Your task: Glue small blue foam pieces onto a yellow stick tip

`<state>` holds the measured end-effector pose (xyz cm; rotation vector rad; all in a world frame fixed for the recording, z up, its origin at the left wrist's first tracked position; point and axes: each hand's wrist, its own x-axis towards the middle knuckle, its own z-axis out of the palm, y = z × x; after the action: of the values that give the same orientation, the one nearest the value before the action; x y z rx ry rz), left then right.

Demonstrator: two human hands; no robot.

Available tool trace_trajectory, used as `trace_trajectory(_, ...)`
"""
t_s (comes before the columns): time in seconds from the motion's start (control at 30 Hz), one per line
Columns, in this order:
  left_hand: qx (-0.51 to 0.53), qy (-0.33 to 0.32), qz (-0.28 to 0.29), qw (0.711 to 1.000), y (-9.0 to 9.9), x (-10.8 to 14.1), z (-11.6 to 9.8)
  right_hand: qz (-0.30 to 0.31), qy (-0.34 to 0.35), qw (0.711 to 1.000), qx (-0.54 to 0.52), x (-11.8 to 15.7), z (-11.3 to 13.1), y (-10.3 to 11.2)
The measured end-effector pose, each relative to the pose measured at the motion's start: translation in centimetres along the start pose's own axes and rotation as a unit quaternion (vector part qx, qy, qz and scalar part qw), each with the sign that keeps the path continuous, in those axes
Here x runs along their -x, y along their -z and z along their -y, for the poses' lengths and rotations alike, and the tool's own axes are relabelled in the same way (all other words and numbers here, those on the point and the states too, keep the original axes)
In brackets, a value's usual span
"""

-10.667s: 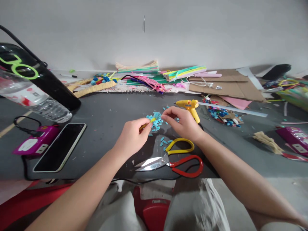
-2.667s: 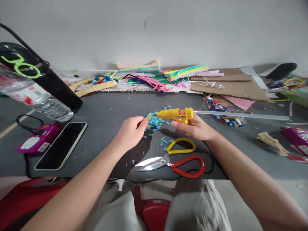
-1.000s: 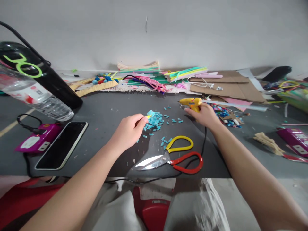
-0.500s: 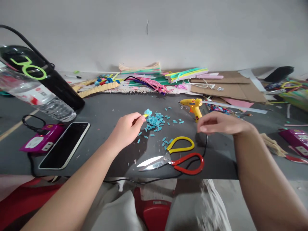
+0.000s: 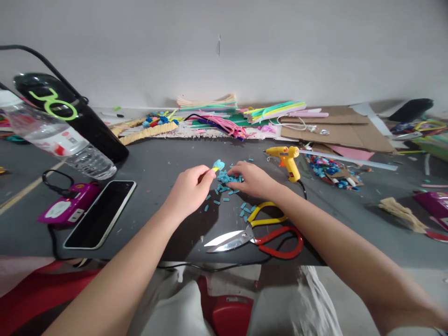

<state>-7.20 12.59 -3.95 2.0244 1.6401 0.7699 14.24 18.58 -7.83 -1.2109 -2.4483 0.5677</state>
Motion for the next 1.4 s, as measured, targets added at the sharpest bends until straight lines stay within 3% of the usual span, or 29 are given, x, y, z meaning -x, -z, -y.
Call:
trace_trajectory(0.23,0.001,0.019,0.005,1.000,-0.1,0.0,0.1,-0.057,-0.025,0.990,-0.128,1.7,-2.3,1.2)
trace_trajectory(0.33,-0.002,0.023,0.006,1.000,-0.2,0.0,0.0,-0.070,-0.035,0.981,-0.178,1.7,-2.2,1.4)
trace_trajectory(0.5,-0.005,0.017,0.005,1.000,-0.4,0.0,0.1,-0.095,-0.040,0.984,-0.148,1.6,-1.4,1.5)
trace_trajectory(0.57,0.002,0.018,0.005,1.000,-0.5,0.0,0.2,-0.096,-0.043,0.978,-0.180,1.6,-1.2,1.5)
trace_trajectory(0.67,0.020,0.026,0.002,0.999,-0.5,0.0,0.2,-0.081,-0.063,0.950,-0.293,1.6,-1.1,1.7)
trace_trajectory(0.87,0.104,0.074,-0.009,0.992,-1.1,0.2,-0.6,-0.035,-0.088,0.851,-0.517,1.9,-0.6,2.0)
trace_trajectory(0.97,0.163,0.082,-0.001,0.983,-1.6,0.5,-1.3,-0.044,-0.073,0.836,-0.541,2.1,0.2,1.8)
trace_trajectory(1.13,0.261,0.105,0.009,0.960,-2.3,0.9,-2.3,-0.127,-0.048,0.811,-0.569,2.0,1.6,0.4)
trace_trajectory(1.3,0.279,0.098,-0.008,0.955,-2.5,0.9,-2.5,-0.126,-0.035,0.764,-0.632,1.8,2.3,-0.6)
trace_trajectory(1.4,0.276,0.093,-0.007,0.957,-2.5,0.9,-2.3,-0.125,-0.046,0.755,-0.642,1.8,2.4,-0.7)
